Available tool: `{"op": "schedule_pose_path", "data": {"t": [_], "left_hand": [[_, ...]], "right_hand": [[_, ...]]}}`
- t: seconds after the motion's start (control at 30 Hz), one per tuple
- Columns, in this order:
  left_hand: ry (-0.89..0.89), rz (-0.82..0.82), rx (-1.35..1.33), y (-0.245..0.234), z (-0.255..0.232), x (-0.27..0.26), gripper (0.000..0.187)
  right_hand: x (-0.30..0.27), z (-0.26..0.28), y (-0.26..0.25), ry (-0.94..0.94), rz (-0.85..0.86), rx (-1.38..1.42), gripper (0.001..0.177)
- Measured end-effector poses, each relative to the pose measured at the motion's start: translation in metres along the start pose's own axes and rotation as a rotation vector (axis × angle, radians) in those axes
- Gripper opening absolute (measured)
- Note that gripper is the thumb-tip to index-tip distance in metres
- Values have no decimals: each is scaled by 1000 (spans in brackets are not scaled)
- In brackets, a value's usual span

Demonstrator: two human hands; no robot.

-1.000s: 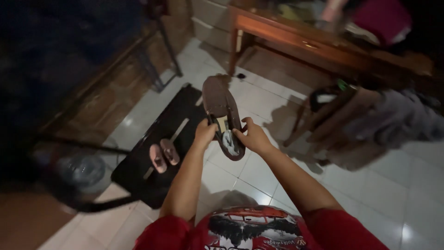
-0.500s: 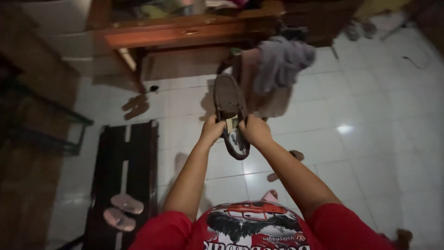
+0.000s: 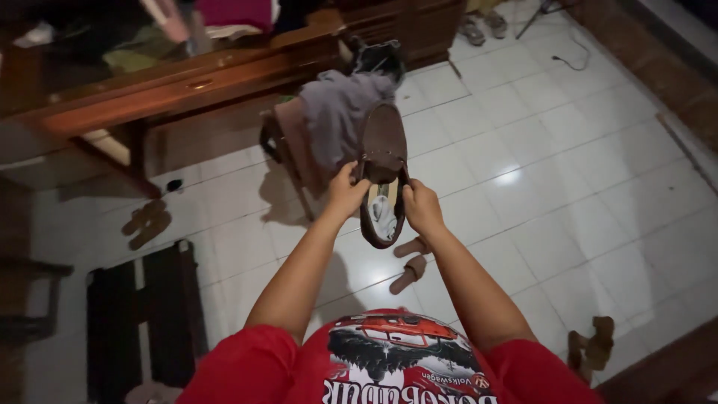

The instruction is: The person gathers shoes from the floor and places them on a gray plastic shoe rack. They handle a gray sneaker, a white sneaker, and two brown slip-on shoes, positioning each on the rack shelves.

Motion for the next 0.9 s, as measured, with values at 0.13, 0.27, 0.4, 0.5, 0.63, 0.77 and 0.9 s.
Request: {"op": "schedule_pose_path", "data": {"t": [0.13,0.27,0.4,0.5,0.63,0.77,0.9], "left_hand": [[63,49,12,35,-68,-8,66],[119,118,-53,97,-73,34,61],[148,139,11,120,-110,28,58],[185,133,121,133,-135,24,52],[207,97,124,152,-147,24,48],[255,62,19,178,-145,46,48],[283,81,-69,189,-163,69,48]], "right_hand": [[19,-36,-49,-18,-101,89,47],[55,-100,-81,20,-169,280,42],[57,-119,-112,63,-214,315,40],[65,-133,-129,87,-234,315,39],[67,-148,-143,83,-260,319,40],[73,-147,-156,77,-284,241,42],[77,-121,-173,95,-302,105,44]]}}
Point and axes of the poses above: each hand's wrist, its own x-axis towards the middle knuckle, its own y-axis out of the palm, z = x × y, the point moved 4 cm from there along x, towards the middle knuckle, and after that the axes turned 8 degrees about x, right-handed, at the moved point
